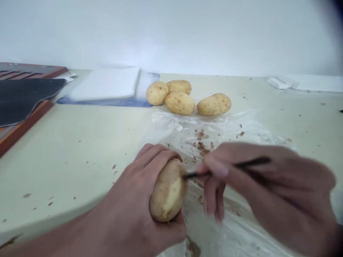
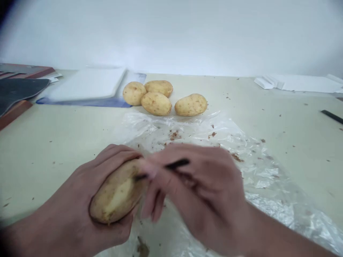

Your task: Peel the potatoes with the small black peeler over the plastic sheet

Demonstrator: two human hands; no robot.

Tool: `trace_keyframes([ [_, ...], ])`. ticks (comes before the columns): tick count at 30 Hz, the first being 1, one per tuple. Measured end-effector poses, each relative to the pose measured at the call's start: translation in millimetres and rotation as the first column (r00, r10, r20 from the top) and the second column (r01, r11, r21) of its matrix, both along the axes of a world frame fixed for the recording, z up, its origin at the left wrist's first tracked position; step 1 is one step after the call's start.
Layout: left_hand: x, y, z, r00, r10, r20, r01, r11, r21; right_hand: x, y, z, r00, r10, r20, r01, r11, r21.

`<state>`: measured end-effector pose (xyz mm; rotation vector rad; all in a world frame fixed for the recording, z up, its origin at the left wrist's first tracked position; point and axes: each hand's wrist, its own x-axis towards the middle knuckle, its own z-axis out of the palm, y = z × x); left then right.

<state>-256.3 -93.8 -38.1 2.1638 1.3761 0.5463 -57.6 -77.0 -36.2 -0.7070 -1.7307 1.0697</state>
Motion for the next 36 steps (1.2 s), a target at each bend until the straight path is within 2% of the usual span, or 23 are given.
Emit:
trace_keyframes([
  [6,-2,1,-0.9,1.0,-0.011,0.012,0.011,1.0,-0.017,1,-8,2.4,0.999,0.045,-0.01,-0.046,0.995,-0.094],
  [9,-1,4,0.3,1.0,-0.009,-0.014,0.009,1.0,-0.005,8,-8,9.1,0.997,0.004,-0.071,-0.015,0.989,-0.15],
  [12,1,5,0.9,1.0,-0.006,-0.018,0.005,1.0,-0.024,11,-7,14.2,0.997,0.078,0.008,-0.076,0.98,-0.186],
  [14,1,5,0.3,1.0,-0.001,-0.008,0.001,0.999,-0.039,11,-7,12.5,0.993,0.115,0.019,-0.11,0.979,-0.173],
  [17,0,6,-0.5,1.0,0.006,-0.003,-0.006,0.999,-0.036,8,-8,4.5,0.989,-0.011,-0.15,-0.014,0.986,-0.164],
  [18,0,6,-0.4,1.0,0.001,-0.004,-0.001,0.999,-0.039,7,-10,2.0,0.988,0.008,-0.157,-0.038,0.981,-0.192],
  [22,-2,6,1.5,1.0,-0.01,0.004,0.01,0.998,-0.057,6,-14,-1.3,0.99,0.058,-0.128,-0.083,0.978,-0.193],
  [26,-4,6,1.3,1.0,0.01,-0.006,-0.011,0.997,-0.079,9,-9,2.2,0.989,0.019,-0.146,-0.047,0.98,-0.195],
  [29,-5,7,-0.5,1.0,-0.007,0.0,0.007,0.995,-0.1,8,-5,4.6,0.989,0.134,-0.056,-0.143,0.965,-0.218],
  [30,-5,7,-1.0,1.0,-0.009,0.0,0.009,0.995,-0.097,8,-4,4.8,0.989,0.138,-0.056,-0.147,0.967,-0.206],
  [33,-5,7,-1.9,1.0,-0.007,-0.004,0.006,0.997,-0.078,8,-3,4.9,0.987,0.01,-0.159,-0.036,0.987,-0.158],
  [36,-5,7,-2.4,1.0,-0.013,0.01,0.014,0.996,-0.084,11,-3,5.2,0.994,0.096,-0.053,-0.105,0.975,-0.194],
])
